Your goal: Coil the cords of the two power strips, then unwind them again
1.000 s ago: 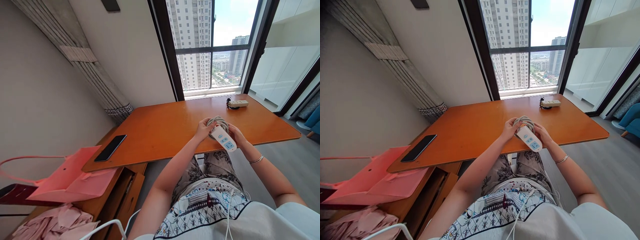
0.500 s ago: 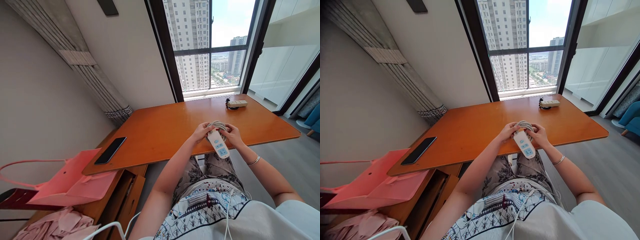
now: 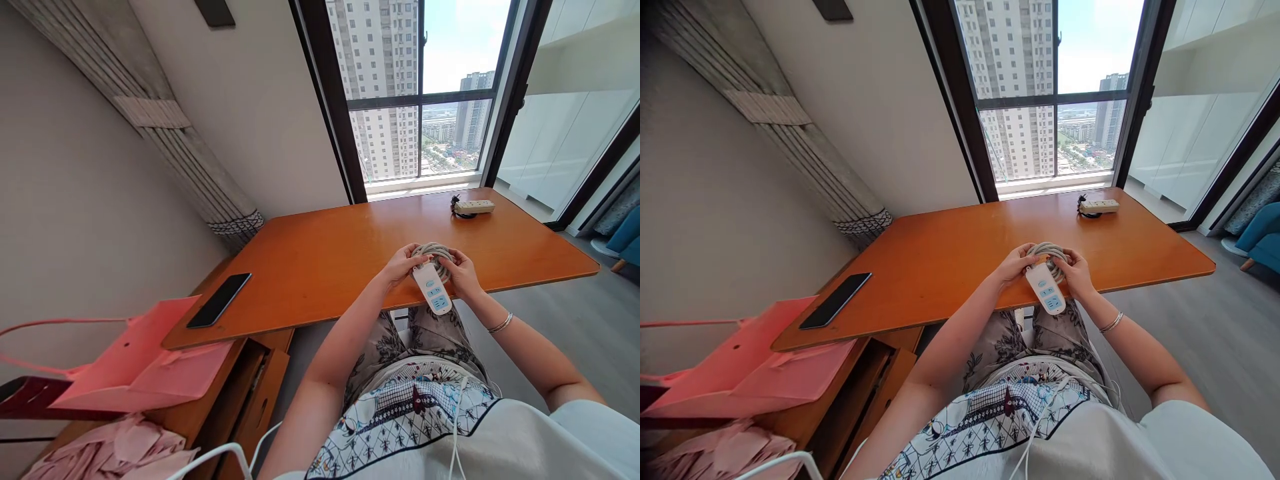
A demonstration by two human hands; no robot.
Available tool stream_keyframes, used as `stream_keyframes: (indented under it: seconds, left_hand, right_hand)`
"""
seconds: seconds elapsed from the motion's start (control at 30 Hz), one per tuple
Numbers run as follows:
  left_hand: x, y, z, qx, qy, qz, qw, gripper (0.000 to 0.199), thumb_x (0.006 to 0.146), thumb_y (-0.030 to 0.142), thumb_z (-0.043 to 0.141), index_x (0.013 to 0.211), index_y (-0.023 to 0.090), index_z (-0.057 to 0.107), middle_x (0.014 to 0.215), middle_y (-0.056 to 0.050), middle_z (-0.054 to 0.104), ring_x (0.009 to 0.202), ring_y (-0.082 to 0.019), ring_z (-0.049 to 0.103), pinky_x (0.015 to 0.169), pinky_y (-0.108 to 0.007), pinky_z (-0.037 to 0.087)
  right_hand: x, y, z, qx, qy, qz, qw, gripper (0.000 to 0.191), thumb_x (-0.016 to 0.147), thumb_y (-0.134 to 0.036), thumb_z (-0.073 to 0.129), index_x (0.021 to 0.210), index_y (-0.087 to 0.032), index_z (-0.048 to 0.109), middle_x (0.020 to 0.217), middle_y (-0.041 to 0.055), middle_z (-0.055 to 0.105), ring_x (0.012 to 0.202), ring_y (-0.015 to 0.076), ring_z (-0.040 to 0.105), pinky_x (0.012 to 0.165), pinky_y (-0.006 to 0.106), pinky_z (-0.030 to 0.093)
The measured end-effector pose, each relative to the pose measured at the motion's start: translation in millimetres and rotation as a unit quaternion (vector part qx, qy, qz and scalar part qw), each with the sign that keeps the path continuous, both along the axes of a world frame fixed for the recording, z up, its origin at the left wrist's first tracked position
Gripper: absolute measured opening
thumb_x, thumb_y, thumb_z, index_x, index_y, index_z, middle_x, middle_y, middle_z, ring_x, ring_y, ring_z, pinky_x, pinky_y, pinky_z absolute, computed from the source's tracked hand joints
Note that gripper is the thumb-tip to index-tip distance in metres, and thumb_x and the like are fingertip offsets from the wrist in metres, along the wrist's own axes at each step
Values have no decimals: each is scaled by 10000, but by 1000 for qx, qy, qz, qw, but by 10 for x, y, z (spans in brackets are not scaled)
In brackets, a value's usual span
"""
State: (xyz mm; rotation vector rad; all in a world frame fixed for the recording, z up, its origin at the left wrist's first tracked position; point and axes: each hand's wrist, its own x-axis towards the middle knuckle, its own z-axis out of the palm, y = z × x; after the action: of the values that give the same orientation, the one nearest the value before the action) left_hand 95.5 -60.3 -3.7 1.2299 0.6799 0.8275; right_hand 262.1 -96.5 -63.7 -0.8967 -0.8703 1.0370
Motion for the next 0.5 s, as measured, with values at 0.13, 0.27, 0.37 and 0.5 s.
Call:
stream_keyframes:
  seconds: [0.13, 0.27, 0.37, 0.5]
  left_hand:
    - [-21, 39, -72, 23, -3, -3, 1000, 524, 485, 393, 902, 893, 137, 695, 794, 2, 665, 688, -110, 549, 649, -246, 381]
    - [3, 54, -165, 26, -8, 2, 1000, 504, 519, 445, 881, 875, 127, 718, 780, -31, 685, 664, -124, 544, 637, -263, 374]
    - [34, 44, -222, 10, -14, -10, 1000, 445, 528, 451, 862, 794, 141, 686, 709, -31, 659, 630, -133, 547, 614, -270, 369]
    - [69, 56, -281, 25, -10, 14, 1000, 372, 573, 443, 815, 702, 163, 608, 607, 17, 565, 560, -104, 478, 574, -264, 338]
  right_hand:
    - [-92, 21, -38, -5, 40, -34, 999, 493, 554, -428, 894, 929, -219, 652, 899, 18, 780, 860, 211, 736, 824, 353, 584]
    - [-152, 34, -51, -7, 57, -51, 997, 487, 552, -434, 895, 909, -218, 643, 839, 5, 759, 776, 190, 712, 742, 327, 580]
    - [-177, 31, -39, 2, 74, -63, 995, 475, 540, -402, 903, 888, -221, 634, 845, -9, 748, 771, 170, 698, 753, 313, 576]
    - [-213, 9, -17, -7, 113, -54, 992, 483, 504, -356, 913, 879, -229, 636, 848, -24, 736, 777, 153, 678, 761, 293, 563]
